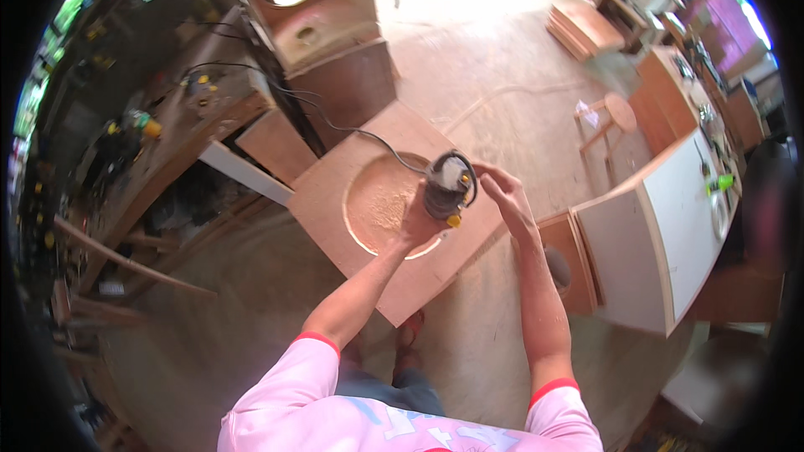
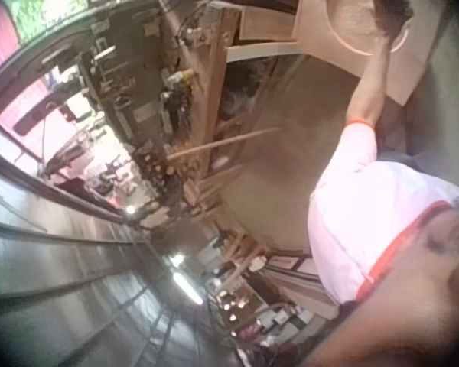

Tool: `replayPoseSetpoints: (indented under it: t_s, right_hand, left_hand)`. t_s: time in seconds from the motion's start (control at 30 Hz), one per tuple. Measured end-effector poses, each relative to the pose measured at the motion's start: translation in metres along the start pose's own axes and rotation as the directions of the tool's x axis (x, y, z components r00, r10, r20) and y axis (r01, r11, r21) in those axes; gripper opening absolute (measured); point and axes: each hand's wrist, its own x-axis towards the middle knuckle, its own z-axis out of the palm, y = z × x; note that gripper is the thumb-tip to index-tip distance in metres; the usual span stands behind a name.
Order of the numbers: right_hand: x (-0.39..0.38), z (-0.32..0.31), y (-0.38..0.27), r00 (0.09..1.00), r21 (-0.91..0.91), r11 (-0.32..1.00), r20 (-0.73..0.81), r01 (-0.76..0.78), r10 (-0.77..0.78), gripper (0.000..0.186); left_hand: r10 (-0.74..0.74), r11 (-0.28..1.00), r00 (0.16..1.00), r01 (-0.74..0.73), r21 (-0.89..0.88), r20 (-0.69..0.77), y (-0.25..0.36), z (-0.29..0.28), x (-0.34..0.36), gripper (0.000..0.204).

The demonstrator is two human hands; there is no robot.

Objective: The person uses a handheld router to shape the circular cutout in a square wooden panel. They guide the router along the marked circle, creating wood shavings and refining the edge. The person also handles the panel and positions it on a workbench during the process.

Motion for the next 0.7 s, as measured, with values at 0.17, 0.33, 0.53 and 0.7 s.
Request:
replayPoseSetpoints:
  t_s: [0.17,0.33,0.53,0.7]
  right_hand:
    - [0.013,0.034,-0.068,0.996,-0.226,0.974,0.090,0.011,0.010,0.037]
    - [0.024,0.058,-0.092,0.963,-0.354,0.896,0.133,0.269,-0.236,0.032]
    - [0.056,0.116,-0.123,0.967,-0.338,0.922,0.226,0.191,-0.118,0.037]
    - [0.048,0.048,-0.115,0.951,-0.369,0.930,0.288,0.000,0.114,0.052]
  left_hand:
    - [-0.062,0.993,0.998,0.062,0.097,-0.002,0.043,-0.039,0.009,0.090]
    - [-0.021,0.995,1.000,0.021,0.097,0.007,0.082,-0.091,0.021,0.085]
    - [-0.119,0.967,0.993,0.116,0.229,0.001,0.093,-0.166,0.026,0.092]
    - [-0.208,0.931,0.973,0.228,0.286,-0.100,0.068,-0.292,0.023,0.098]
